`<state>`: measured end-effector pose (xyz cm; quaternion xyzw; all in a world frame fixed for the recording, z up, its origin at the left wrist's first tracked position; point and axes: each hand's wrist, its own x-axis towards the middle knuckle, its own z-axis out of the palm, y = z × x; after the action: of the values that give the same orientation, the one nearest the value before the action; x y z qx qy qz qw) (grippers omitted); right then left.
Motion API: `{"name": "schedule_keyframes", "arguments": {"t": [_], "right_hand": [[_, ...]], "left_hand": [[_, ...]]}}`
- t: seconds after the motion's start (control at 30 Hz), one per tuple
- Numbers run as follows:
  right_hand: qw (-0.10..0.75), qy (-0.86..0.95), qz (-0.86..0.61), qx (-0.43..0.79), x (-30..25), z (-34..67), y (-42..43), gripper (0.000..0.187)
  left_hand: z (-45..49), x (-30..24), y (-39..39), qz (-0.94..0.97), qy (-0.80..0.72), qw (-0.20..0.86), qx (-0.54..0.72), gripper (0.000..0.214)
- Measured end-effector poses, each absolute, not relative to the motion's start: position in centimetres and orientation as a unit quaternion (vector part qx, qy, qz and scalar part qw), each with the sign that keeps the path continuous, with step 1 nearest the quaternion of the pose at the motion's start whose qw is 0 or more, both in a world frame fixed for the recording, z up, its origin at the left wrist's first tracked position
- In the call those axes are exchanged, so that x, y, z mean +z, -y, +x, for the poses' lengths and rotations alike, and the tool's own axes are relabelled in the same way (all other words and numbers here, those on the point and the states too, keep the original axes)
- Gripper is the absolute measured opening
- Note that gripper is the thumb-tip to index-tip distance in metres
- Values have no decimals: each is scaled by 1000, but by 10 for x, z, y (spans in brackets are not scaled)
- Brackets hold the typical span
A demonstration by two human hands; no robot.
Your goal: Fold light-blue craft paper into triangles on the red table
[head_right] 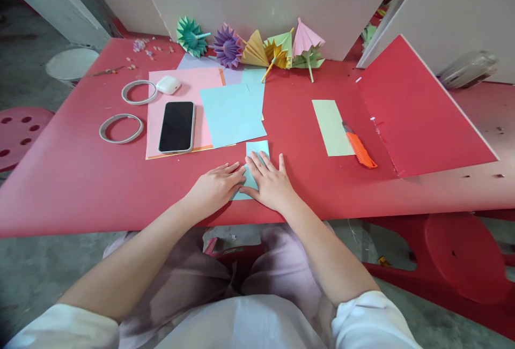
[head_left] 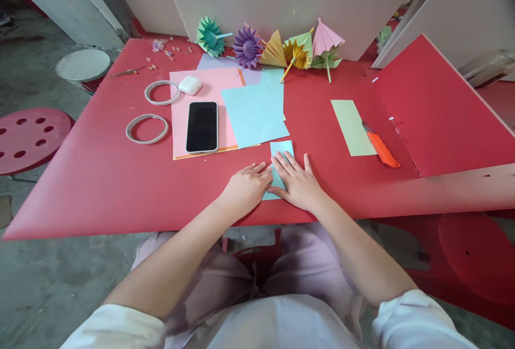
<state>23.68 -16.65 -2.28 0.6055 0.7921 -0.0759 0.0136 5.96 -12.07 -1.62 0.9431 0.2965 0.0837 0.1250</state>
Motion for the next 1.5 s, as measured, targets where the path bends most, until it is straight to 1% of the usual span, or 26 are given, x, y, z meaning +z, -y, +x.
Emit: {"name": "schedule_keyframes", "arguments": {"t": [0.2, 0.77, 1.5], "right_hand": [[21, -791, 607, -77, -23, 236, 166, 69], [9, -781, 619, -82, -21, 234, 166, 71], [17, -786, 612, -87, -21, 234, 166, 67]], "left_hand": [[52, -10, 115, 946, -275, 164, 56, 22], [50, -7, 114, 947, -272, 170, 9, 28], [50, -8, 114, 948, -265, 176, 24, 24]]}}
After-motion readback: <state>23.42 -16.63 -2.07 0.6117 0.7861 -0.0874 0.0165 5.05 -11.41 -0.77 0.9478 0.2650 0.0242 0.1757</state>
